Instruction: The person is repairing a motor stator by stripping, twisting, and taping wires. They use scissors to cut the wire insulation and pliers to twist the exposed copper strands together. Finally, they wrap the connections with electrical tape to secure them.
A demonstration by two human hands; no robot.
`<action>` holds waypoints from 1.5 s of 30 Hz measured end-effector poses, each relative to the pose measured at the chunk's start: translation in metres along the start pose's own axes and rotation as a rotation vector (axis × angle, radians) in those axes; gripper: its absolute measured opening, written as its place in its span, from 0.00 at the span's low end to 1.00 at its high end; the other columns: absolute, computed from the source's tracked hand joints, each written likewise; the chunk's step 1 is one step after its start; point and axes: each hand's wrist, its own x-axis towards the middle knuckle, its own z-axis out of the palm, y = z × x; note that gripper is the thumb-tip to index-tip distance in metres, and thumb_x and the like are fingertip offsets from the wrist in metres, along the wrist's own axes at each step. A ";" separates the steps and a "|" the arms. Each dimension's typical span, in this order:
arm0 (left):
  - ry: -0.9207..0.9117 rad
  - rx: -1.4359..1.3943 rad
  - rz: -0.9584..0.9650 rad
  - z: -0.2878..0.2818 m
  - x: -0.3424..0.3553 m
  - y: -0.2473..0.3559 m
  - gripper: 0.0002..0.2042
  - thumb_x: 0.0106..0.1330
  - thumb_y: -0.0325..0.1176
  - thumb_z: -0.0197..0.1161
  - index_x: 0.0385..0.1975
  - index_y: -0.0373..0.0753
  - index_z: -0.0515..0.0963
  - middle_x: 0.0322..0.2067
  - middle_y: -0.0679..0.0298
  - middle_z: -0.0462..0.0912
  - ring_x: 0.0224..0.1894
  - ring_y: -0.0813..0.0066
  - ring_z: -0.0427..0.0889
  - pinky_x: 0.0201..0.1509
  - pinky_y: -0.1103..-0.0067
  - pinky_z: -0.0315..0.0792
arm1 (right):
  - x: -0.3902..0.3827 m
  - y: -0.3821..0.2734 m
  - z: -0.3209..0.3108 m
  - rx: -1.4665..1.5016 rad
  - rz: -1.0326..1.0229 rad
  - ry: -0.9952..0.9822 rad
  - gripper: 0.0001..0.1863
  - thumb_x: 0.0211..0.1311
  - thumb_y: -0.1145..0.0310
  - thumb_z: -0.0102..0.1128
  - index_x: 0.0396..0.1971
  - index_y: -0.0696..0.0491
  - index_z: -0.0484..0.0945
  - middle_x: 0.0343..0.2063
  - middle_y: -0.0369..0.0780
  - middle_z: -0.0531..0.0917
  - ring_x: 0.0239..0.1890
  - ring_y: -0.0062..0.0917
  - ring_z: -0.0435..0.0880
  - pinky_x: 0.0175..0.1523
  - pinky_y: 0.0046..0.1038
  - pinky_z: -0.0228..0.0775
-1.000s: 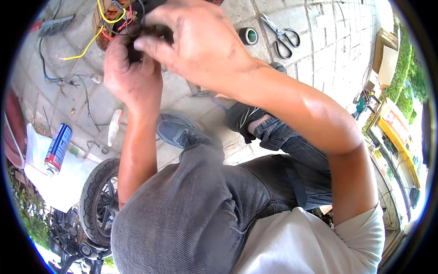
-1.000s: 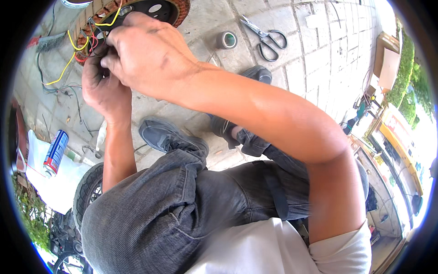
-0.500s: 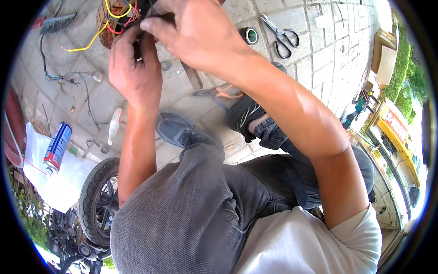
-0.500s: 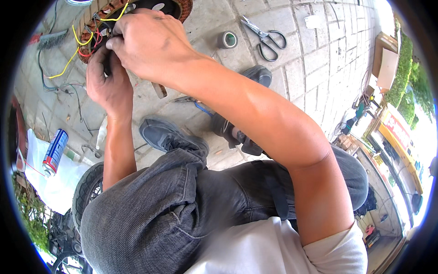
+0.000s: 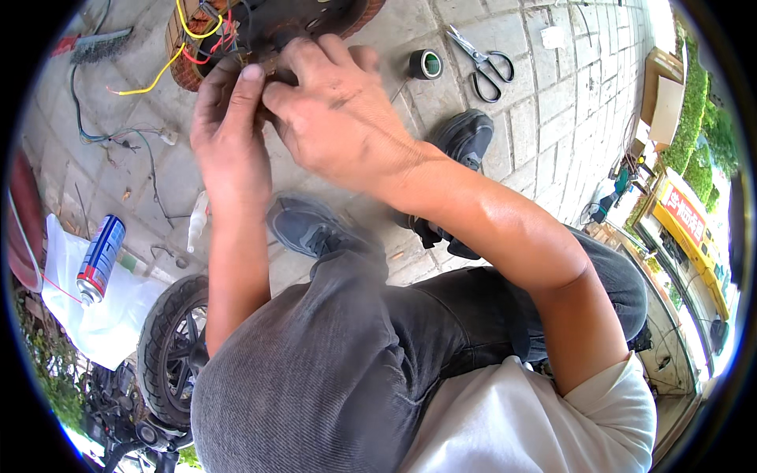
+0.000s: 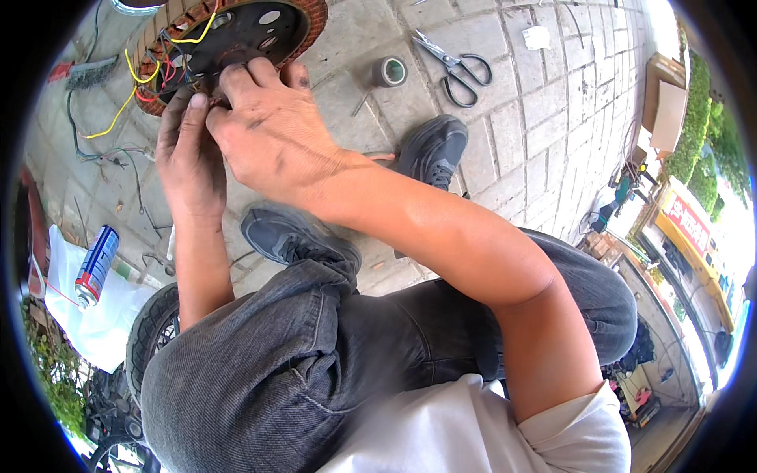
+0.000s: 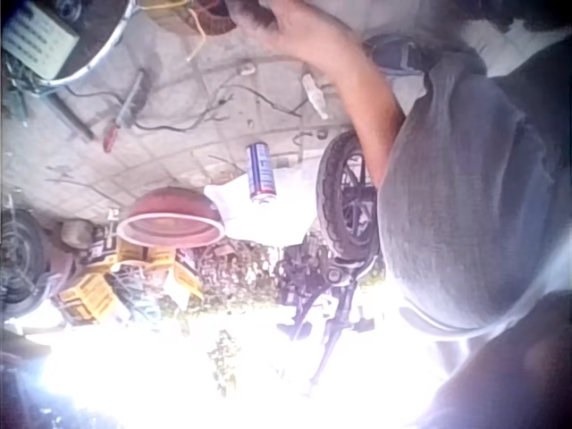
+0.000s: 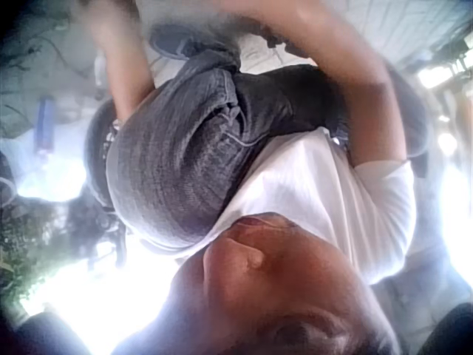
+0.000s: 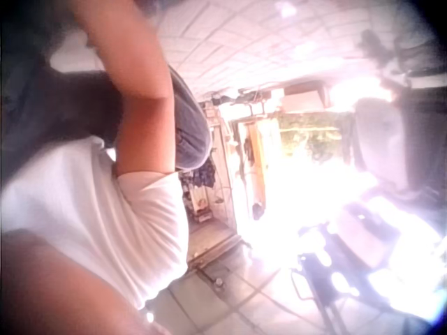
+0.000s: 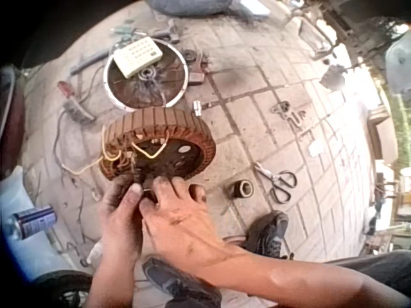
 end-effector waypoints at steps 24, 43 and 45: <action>0.164 0.956 0.644 0.009 0.004 0.006 0.09 0.60 0.30 0.66 0.38 0.32 0.82 0.35 0.60 0.84 0.36 0.74 0.80 0.43 0.80 0.73 | -0.054 0.100 -0.145 0.029 0.214 -0.679 0.12 0.60 0.63 0.58 0.36 0.56 0.80 0.37 0.43 0.79 0.41 0.35 0.79 0.48 0.33 0.71; 0.140 0.819 0.576 0.031 -0.003 -0.006 0.13 0.65 0.34 0.63 0.42 0.30 0.80 0.36 0.60 0.84 0.38 0.77 0.80 0.44 0.80 0.73 | -0.261 0.225 -0.176 -1.214 0.285 -1.176 0.12 0.55 0.65 0.55 0.33 0.56 0.81 0.32 0.45 0.79 0.37 0.35 0.78 0.37 0.44 0.67; 0.154 0.773 0.565 0.025 -0.011 0.008 0.13 0.65 0.33 0.62 0.43 0.30 0.79 0.36 0.61 0.83 0.37 0.78 0.78 0.43 0.81 0.72 | -0.195 0.196 -0.214 -1.218 0.159 -1.290 0.10 0.55 0.68 0.55 0.32 0.57 0.81 0.33 0.46 0.80 0.39 0.35 0.78 0.38 0.43 0.69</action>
